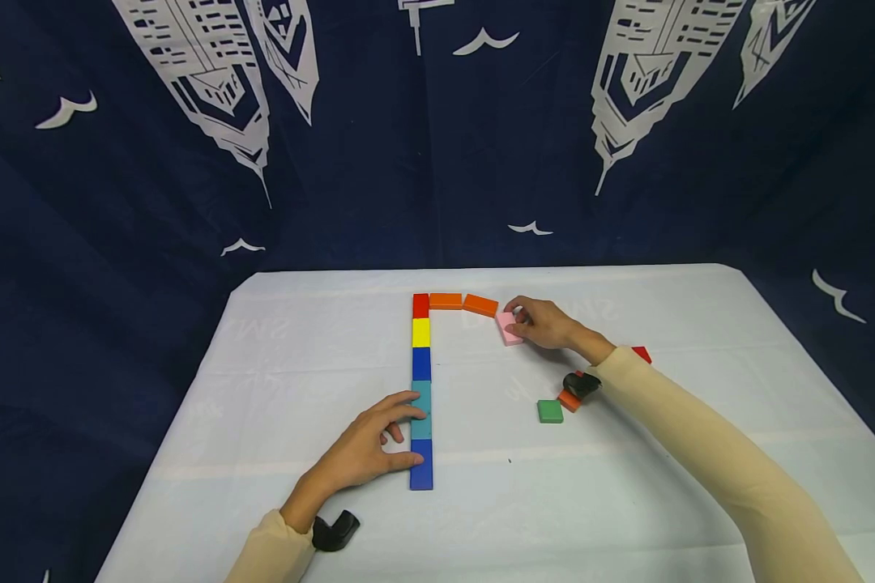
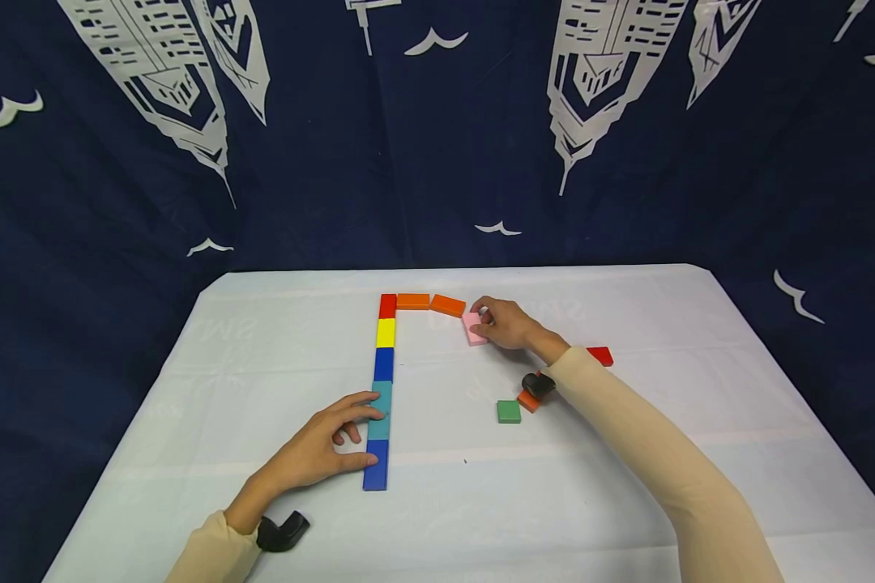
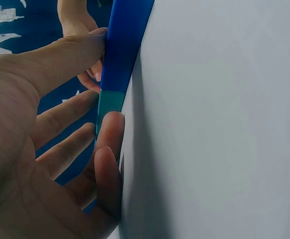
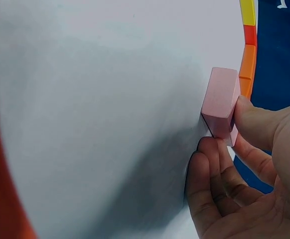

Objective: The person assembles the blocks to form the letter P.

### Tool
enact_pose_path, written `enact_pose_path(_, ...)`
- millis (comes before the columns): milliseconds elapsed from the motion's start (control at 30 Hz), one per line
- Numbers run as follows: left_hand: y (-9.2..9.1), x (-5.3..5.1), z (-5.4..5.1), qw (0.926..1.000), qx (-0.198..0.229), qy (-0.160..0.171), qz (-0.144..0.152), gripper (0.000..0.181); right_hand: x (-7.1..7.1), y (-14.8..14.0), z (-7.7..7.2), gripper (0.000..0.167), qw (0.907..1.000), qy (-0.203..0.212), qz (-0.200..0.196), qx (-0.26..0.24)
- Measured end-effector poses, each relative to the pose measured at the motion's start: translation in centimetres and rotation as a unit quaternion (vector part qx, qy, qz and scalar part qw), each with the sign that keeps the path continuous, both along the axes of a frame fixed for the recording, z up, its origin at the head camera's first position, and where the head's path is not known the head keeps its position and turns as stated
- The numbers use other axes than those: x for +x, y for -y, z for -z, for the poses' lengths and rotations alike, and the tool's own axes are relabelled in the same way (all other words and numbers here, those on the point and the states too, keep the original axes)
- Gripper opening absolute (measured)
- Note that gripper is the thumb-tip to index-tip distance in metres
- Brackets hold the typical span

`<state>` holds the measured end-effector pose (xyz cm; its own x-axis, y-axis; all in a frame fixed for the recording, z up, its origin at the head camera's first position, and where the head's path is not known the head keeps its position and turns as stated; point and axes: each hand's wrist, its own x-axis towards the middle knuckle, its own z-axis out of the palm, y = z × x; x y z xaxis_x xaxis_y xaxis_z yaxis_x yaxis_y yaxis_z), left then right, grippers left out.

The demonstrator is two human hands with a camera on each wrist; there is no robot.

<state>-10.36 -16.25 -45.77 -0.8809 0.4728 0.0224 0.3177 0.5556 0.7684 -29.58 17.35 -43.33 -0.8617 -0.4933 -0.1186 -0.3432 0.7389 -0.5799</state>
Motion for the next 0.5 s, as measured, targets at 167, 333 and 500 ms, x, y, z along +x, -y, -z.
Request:
enact_pose_path(167,0.0,0.0,0.0,1.0000,-0.003,0.000,-0.002,0.051,-0.2,0.0,0.1,0.036,1.0000,0.004,0.001,0.001)
enact_pose_path(333,0.0,0.0,-0.1,0.9999,-0.009,0.005,-0.005,0.051,-0.1,-0.1,-0.1,0.043,1.0000,0.006,0.005,0.004)
enact_pose_path(500,0.0,0.0,0.0,1.0000,-0.004,0.001,-0.002,0.051,0.7,-0.7,-1.4,0.046,0.9997,0.014,0.010,-0.017)
